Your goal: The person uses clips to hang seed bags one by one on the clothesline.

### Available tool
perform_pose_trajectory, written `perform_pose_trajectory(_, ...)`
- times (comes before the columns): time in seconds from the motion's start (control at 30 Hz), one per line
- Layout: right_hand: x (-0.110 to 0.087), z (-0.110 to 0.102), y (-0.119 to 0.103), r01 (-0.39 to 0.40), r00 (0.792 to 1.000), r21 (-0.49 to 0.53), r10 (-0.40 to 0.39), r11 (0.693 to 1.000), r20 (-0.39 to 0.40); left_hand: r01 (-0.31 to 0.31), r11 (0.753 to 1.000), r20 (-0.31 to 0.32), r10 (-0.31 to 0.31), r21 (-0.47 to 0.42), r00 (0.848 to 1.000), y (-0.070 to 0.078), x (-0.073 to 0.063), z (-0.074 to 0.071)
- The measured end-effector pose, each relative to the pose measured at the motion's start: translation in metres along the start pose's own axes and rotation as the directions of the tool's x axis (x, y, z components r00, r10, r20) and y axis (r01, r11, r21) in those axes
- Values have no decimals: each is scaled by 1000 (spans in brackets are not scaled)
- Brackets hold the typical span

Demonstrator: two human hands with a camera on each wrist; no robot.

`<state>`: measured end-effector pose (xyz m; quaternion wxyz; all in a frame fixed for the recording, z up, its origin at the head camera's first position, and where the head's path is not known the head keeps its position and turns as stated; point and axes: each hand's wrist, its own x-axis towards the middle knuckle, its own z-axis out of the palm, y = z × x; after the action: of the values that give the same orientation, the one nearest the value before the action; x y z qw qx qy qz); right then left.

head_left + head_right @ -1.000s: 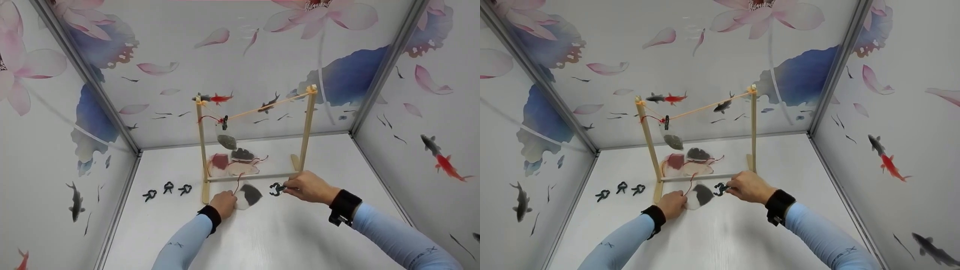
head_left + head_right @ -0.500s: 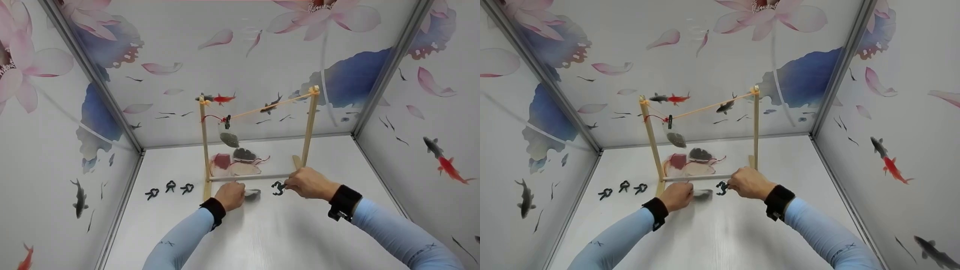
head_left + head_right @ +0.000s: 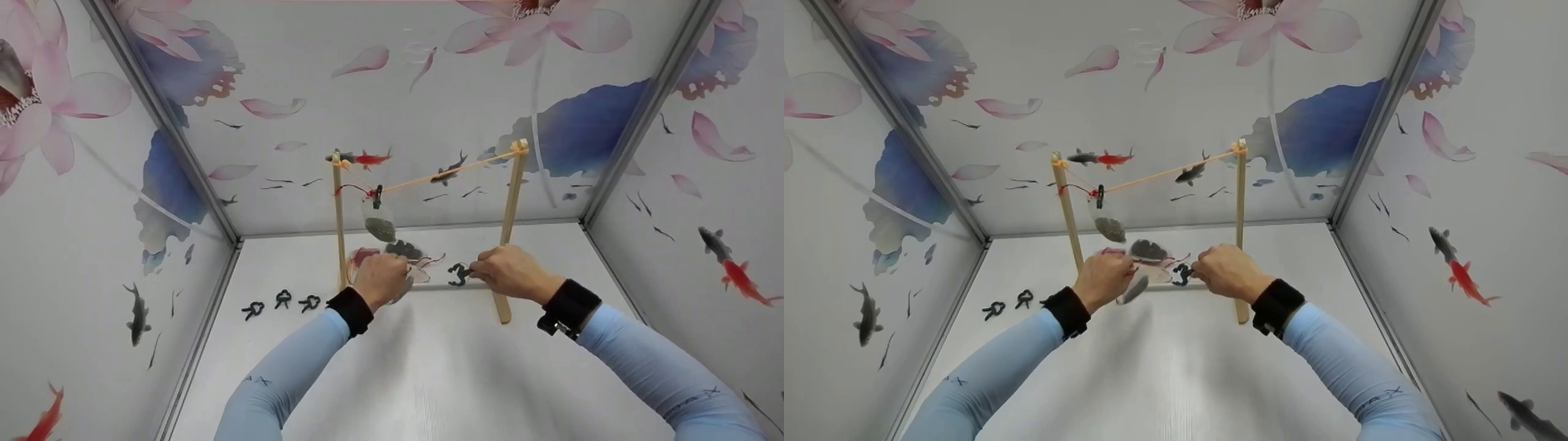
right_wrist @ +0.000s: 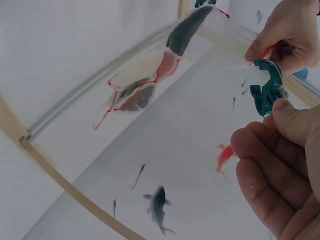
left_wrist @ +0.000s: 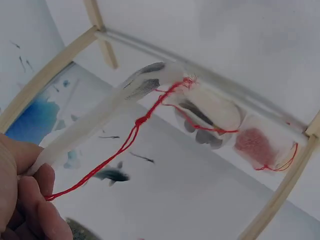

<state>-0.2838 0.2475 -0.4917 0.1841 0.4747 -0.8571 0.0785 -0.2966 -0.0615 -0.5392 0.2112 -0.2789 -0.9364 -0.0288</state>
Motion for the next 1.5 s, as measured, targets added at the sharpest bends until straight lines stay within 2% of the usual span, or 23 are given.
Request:
perform_pose_trajectory(0.13, 15, -15, 5, -4, 1000, -44, 3, 999, -31, 30, 999, -74, -31, -15, 997, 1, 11, -20)
perform_pose_trajectory(0.27, 34, -30, 7, 9, 1000, -120, -10, 993, -3, 57, 997, -143, -65, -59, 988, -2, 25, -38)
perform_pose_trajectory(0.47, 65, -54, 5, 51, 998, -232, -40, 971, 51, 117, 990, -234, -131, -73, 963, -11, 44, -62)
perform_pose_trajectory(0.6, 89, -72, 4, 41, 996, -276, -17, 960, 88, 145, 985, -270, -166, -96, 948, -18, 51, -73)
perform_pose_trajectory(0.67, 100, -80, 6, 27, 995, -286, 1, 958, 99, 136, 985, -298, -163, -109, 941, -22, 53, -76)
perform_pose_trajectory(0.73, 112, -86, 9, 5, 996, -278, 21, 961, 91, 124, 987, -350, -153, -104, 924, -26, 55, -78)
perform_pose_trajectory(0.83, 129, -93, 15, -37, 997, -253, 52, 967, 53, 112, 991, -440, -133, -73, 888, -33, 58, -77)
perform_pose_trajectory(0.93, 145, -95, 22, -83, 995, -241, 94, 967, 33, 115, 992, -495, -126, -52, 860, -39, 62, -76)
perform_pose_trajectory(1.03, 157, -98, 27, -139, 983, -251, 164, 958, 82, 124, 991, -497, -131, -47, 858, -44, 64, -75)
perform_pose_trajectory(1.17, 172, -98, 30, -207, 956, -231, 247, 951, 161, 142, 989, -485, -140, -34, 863, -47, 67, -75)
perform_pose_trajectory(1.27, 181, -96, 31, -220, 947, -186, 255, 958, 193, 145, 989, -482, -128, -2, 867, -48, 71, -75)
perform_pose_trajectory(1.5, 195, -86, 33, -211, 945, -135, 237, 968, 226, 142, 989, -461, -107, 42, 881, -49, 80, -73)
